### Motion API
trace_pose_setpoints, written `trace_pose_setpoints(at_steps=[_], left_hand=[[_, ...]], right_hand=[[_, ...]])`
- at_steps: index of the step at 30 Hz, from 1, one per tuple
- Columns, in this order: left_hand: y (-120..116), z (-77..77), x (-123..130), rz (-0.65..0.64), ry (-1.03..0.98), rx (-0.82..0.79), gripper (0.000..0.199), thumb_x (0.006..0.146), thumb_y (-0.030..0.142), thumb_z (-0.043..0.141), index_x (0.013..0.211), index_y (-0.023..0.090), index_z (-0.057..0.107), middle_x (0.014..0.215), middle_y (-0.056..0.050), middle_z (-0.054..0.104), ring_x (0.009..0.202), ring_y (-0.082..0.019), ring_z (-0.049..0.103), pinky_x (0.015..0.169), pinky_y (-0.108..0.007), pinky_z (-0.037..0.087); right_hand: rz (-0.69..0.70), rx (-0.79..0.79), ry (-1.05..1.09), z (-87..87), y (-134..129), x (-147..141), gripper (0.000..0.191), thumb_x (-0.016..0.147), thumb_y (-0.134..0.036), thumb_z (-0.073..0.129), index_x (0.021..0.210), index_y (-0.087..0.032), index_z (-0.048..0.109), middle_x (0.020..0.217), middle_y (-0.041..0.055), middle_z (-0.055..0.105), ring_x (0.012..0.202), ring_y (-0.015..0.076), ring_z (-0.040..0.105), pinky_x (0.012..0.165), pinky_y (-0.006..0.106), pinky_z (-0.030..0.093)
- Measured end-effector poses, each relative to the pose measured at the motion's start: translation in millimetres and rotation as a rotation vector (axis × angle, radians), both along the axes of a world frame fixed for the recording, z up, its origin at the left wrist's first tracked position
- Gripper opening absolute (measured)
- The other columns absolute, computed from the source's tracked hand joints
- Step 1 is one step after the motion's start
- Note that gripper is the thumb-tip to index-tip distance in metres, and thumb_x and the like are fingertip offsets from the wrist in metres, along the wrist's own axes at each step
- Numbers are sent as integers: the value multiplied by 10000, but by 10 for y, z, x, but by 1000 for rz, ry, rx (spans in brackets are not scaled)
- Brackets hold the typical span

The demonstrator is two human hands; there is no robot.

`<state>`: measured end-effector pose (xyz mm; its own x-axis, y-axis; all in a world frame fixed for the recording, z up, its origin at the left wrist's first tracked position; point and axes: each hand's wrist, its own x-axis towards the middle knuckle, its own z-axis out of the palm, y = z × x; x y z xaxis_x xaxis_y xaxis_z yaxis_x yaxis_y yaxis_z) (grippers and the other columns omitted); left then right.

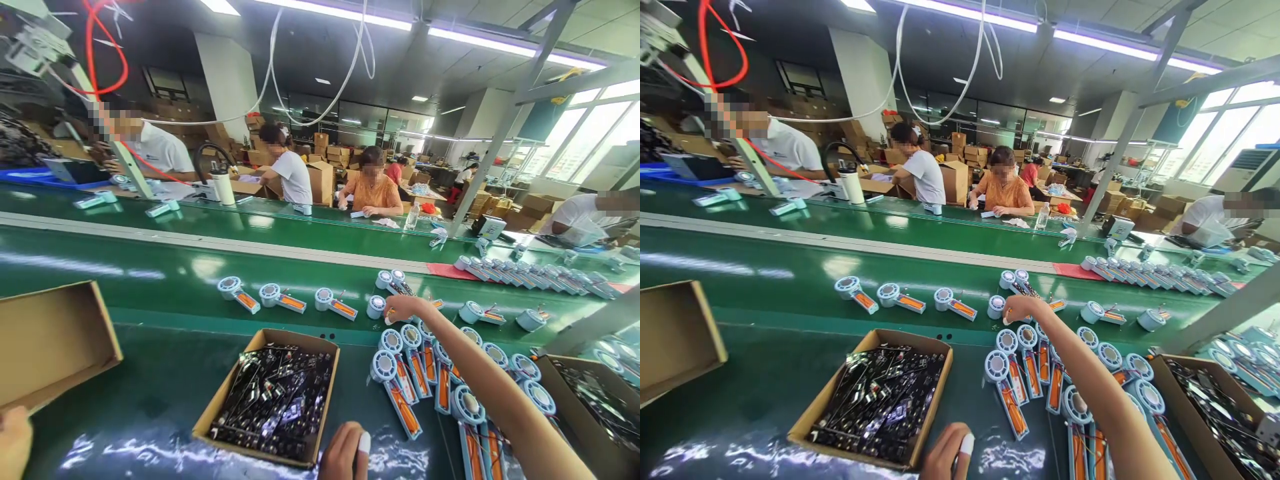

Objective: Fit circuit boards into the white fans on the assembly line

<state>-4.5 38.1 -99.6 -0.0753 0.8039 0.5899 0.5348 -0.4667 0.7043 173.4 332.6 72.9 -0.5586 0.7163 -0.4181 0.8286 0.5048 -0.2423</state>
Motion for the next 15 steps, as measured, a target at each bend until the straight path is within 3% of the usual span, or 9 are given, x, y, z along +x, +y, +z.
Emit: trace_pose_setpoints(at_steps=[4, 15], left_hand=[[-2, 64, -1, -17, -1, 1, 420, 1056, 337, 269, 840, 212, 607, 751, -56, 658, 718, -185, 660, 694, -282, 530], [-17, 163, 0, -13, 17, -9, 358, 1021, 270, 303, 796, 218, 577, 738, -64, 641, 700, -203, 627, 649, -308, 503]], right_hand=[[27, 36, 39, 27, -38, -306, 294, 970, -343, 639, 1208, -171, 632, 1244, 77, 635, 1059, 234, 648, 897, 430, 561], [-173, 252, 89, -199, -109, -1929, 331, 980, -354, 623, 1263, -183, 598, 1279, 91, 611, 1076, 235, 640, 903, 441, 558]])
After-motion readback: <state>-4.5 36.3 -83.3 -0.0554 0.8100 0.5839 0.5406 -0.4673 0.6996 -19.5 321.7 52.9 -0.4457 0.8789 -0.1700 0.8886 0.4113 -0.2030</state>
